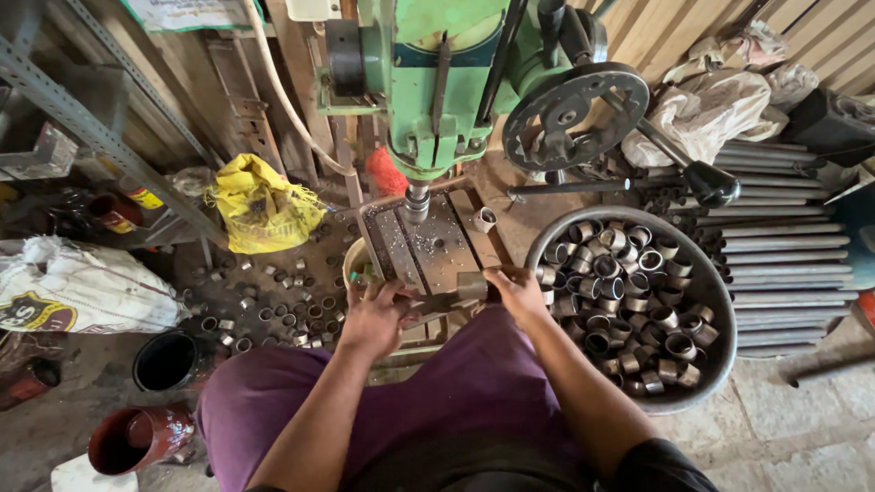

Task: The person operates a green drill press to drill holes into small cylindrical metal parts. They pick up parts from a large metal bowl, place them under the drill bit, and use a lever to lower the drill. After drilling, the parts are placed into a tray on the machine's table.

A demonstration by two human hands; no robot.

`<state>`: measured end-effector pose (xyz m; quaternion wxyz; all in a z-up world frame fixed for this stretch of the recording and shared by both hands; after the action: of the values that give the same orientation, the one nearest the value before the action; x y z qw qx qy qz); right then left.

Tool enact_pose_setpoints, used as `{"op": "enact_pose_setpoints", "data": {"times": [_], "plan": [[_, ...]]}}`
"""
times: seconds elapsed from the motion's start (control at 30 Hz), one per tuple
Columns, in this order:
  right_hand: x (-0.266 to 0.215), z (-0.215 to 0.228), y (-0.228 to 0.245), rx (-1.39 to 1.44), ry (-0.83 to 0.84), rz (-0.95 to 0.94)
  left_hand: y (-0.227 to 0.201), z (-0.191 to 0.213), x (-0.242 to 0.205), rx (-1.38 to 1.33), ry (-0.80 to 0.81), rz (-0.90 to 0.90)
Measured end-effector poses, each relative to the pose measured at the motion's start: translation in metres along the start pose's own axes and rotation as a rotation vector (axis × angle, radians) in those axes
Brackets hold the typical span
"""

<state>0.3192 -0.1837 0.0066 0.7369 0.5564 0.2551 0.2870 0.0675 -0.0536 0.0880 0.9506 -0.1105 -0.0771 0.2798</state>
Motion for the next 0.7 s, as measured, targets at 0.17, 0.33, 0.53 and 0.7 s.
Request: {"op": "enact_pose_setpoints", "data": {"times": [0.17,0.33,0.53,0.7], "plan": [[-0.006,-0.014,0.020,-0.024,0.029,-0.036,0.012,-0.020,-0.002,-0.049,0.040,0.058],[-0.006,0.012,0.049,0.420,-0.123,-0.360,0.051,-0.035,0.002,-0.076,0.131,0.265],[0.011,0.128,0.182,0.820,-0.081,0.068,0.104,-0.044,0.018,-0.032,0.015,0.339],[0.021,0.221,0.262,0.447,0.159,0.242,0.114,-0.052,0.037,-0.005,-0.098,0.286]]}}
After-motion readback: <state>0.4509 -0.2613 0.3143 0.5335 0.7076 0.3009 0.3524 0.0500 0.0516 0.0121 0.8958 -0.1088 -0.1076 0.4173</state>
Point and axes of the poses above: each hand's wrist, its own x-axis towards the middle knuckle, its own z-axis out of the back of the hand, y = z × x, the point moved 8 cm from there along x, towards the middle knuckle, and after that the axes turned 6 degrees about z, right-handed, at the moved point
